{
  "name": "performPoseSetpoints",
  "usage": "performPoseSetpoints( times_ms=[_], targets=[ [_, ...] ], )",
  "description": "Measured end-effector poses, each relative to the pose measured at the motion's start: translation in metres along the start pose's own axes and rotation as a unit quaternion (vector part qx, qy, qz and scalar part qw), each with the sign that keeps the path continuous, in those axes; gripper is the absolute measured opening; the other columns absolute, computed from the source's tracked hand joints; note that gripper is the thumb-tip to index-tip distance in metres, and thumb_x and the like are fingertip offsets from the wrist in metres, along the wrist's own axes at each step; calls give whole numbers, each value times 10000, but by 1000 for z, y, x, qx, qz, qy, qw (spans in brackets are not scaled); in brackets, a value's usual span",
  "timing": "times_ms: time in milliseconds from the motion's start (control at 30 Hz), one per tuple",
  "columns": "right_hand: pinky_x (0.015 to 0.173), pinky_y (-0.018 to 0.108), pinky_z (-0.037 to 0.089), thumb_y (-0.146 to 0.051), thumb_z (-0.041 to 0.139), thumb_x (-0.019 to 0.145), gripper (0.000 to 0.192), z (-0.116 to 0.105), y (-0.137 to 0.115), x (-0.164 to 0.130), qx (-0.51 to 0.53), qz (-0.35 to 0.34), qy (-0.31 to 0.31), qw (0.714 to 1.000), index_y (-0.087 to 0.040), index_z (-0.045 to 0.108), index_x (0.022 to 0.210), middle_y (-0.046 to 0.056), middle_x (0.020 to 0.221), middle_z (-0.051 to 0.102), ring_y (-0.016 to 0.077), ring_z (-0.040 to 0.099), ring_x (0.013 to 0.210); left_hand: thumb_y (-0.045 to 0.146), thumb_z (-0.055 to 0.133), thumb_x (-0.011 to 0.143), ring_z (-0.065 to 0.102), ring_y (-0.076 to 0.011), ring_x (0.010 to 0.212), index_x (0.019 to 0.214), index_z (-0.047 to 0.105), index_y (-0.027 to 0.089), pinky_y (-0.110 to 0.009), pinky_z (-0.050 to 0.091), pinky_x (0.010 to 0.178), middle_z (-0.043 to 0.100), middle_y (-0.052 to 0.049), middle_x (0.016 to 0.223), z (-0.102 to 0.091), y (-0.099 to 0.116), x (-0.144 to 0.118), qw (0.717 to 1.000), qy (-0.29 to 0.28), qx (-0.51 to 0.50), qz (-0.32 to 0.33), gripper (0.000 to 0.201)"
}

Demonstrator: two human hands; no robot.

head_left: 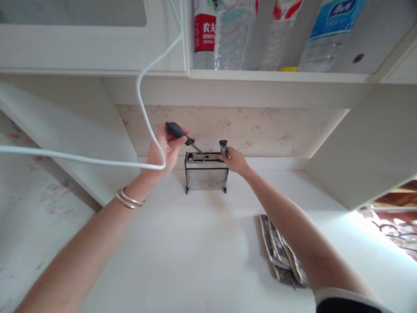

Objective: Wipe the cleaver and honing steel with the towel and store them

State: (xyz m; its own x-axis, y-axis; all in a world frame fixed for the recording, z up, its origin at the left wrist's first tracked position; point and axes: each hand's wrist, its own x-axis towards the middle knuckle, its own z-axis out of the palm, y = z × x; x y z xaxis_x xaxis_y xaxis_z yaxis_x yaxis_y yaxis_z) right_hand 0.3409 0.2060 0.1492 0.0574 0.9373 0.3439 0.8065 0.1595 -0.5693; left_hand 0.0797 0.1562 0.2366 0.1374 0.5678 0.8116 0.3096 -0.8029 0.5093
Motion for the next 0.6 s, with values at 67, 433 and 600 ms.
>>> performPoseSetpoints(
  times_ms=[67,433,600],
  targets=[
    [751,323,465,-301,635,794,165,-7,-2,6,10,-14,-12,1000,-204,592,920,57,888,692,232,641,847,367,565,891,657,-209,1020,1109,496,218,-389,517,939,697,-75,1056,-10,3,-29,1000,13,24,3,273],
    [807,384,533,-296,722,716,251,-83,-56,29,164,-151,32,974,-209,638,936,32,921,708,220,681,858,-96,636,728,627,-256,1119,1275,471,242,-474,586,897,623,-71,1281,-45,-2,-171,979,39,60,189,664],
    [820,408,554,-293,754,699,263,-93,-67,11,175,-171,26,969,-229,665,939,21,900,705,227,689,844,-159,644,671,592,-305,1163,1313,495,195,-463,613,845,583,-104,1326,-72,-6,-220,984,17,71,160,748]
  ],
)
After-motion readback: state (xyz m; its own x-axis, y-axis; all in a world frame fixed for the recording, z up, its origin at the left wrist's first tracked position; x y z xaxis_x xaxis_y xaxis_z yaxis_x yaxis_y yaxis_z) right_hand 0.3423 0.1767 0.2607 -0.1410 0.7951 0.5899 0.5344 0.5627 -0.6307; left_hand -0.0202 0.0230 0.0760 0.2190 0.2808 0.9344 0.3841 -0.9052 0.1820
